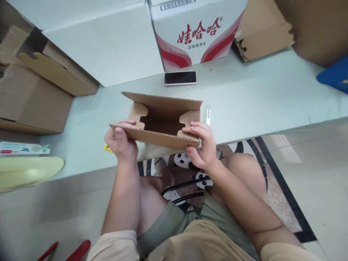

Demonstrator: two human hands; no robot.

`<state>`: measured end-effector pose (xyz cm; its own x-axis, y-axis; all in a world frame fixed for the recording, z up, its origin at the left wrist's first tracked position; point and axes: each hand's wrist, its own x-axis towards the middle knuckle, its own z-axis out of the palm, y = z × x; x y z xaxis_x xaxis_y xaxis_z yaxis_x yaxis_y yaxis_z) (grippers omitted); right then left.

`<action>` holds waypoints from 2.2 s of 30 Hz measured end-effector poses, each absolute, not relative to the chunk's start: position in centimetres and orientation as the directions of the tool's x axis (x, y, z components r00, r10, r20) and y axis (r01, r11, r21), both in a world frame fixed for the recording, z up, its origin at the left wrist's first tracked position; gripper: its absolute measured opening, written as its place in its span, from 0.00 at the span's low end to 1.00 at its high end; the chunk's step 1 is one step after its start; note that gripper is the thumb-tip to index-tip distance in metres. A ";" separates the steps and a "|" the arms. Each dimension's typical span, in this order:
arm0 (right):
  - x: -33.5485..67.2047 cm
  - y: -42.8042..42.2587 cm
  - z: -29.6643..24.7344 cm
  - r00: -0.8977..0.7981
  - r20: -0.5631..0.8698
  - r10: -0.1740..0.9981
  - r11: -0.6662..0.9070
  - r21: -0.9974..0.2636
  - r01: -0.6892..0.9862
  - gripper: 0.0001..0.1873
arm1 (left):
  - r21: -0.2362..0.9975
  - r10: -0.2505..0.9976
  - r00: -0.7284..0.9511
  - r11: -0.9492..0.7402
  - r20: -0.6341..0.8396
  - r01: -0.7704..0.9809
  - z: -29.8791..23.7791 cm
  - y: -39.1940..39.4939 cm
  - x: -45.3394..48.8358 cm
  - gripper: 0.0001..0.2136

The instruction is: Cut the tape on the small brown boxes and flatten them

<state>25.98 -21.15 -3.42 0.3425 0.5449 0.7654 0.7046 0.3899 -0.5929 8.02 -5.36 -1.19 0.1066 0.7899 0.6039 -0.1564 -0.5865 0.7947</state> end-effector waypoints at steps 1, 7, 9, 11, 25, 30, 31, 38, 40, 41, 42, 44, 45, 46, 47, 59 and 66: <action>26.1 -21.2 -3.6 0.376 0.751 0.542 0.395 -0.623 0.675 0.26 | 0.787 0.782 0.095 -0.602 0.615 -0.135 -1.1 -6.1 8.0 0.20; 26.6 -21.9 -3.6 0.475 0.675 0.565 0.401 -0.727 0.558 0.22 | 0.787 0.786 0.062 -0.617 0.615 0.016 -1.0 -9.9 7.9 0.16; 26.6 -22.0 -3.6 0.500 0.679 0.538 0.391 -0.727 0.565 0.22 | 0.795 0.802 0.081 -0.597 0.592 0.103 -1.2 -10.0 7.9 0.18; 26.5 -21.9 -3.7 0.527 0.678 0.513 0.367 -0.728 0.579 0.23 | 0.782 0.802 0.126 -0.597 0.583 0.179 -1.4 -9.6 7.9 0.25; 29.0 -21.4 -3.8 0.444 0.484 0.754 0.288 -0.851 0.439 0.39 | 0.805 0.798 0.285 -0.580 0.531 0.124 -2.1 -8.5 7.9 0.31; 29.3 -21.5 -4.2 0.453 0.443 0.773 0.217 -0.857 0.468 0.40 | 0.778 0.773 0.299 -0.614 0.560 0.132 -2.1 -8.4 7.9 0.31; 29.3 -21.5 -4.2 0.448 0.456 0.769 0.231 -0.851 0.471 0.39 | 0.773 0.768 0.303 -0.620 0.564 0.134 -2.1 -8.4 7.9 0.31; 29.2 -21.3 -4.2 0.485 0.503 0.715 0.268 -0.838 0.474 0.24 | 0.710 0.744 0.300 -0.664 0.597 0.235 -1.8 -8.3 7.7 0.26; 29.1 -21.4 -4.2 0.492 0.513 0.703 0.272 -0.833 0.481 0.20 | 0.678 0.727 0.326 -0.684 0.604 0.270 -1.4 -8.4 7.8 0.19; 29.0 -21.5 -4.2 0.494 0.515 0.701 0.273 -0.833 0.482 0.19 | 0.665 0.720 0.339 -0.692 0.606 0.281 -1.2 -8.4 7.8 0.17; 29.0 -21.6 -4.2 0.495 0.517 0.699 0.276 -0.833 0.479 0.19 | 0.654 0.711 0.346 -0.701 0.611 0.285 -1.0 -8.5 7.8 0.16; 29.0 -21.7 -4.3 0.497 0.525 0.691 0.306 -0.835 0.457 0.19 | 0.635 0.694 0.340 -0.719 0.635 0.281 -0.8 -8.5 7.9 0.15; 29.0 -21.7 -4.5 0.504 0.526 0.685 0.327 -0.840 0.433 0.20 | 0.631 0.690 0.330 -0.723 0.644 0.280 -0.7 -8.4 7.9 0.15; 29.2 -21.6 -4.6 0.518 0.520 0.679 0.342 -0.849 0.403 0.22 | 0.633 0.691 0.319 -0.722 0.648 0.280 -0.8 -8.2 7.8 0.15; 29.5 -21.4 -4.9 0.540 0.503 0.675 0.342 -0.862 0.374 0.23 | 0.640 0.700 0.309 -0.714 0.644 0.283 -0.8 -8.0 7.7 0.15; 29.0 -21.1 -4.9 0.228 0.216 0.949 0.145 -0.945 0.294 0.33 | 0.974 0.974 0.039 -0.223 0.224 -0.027 -4.3 -2.3 6.0 0.26; 29.0 -20.8 -5.5 0.284 0.361 0.888 0.201 -0.861 0.466 0.39 | 0.987 0.877 0.469 -0.153 0.110 0.056 -8.7 -5.5 9.3 0.46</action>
<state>28.98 -20.77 -5.55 0.2838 0.8883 0.3610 0.4663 0.2011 -0.8614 9.31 -5.49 -8.71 0.4685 0.8766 0.1095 0.0558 -0.1531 0.9866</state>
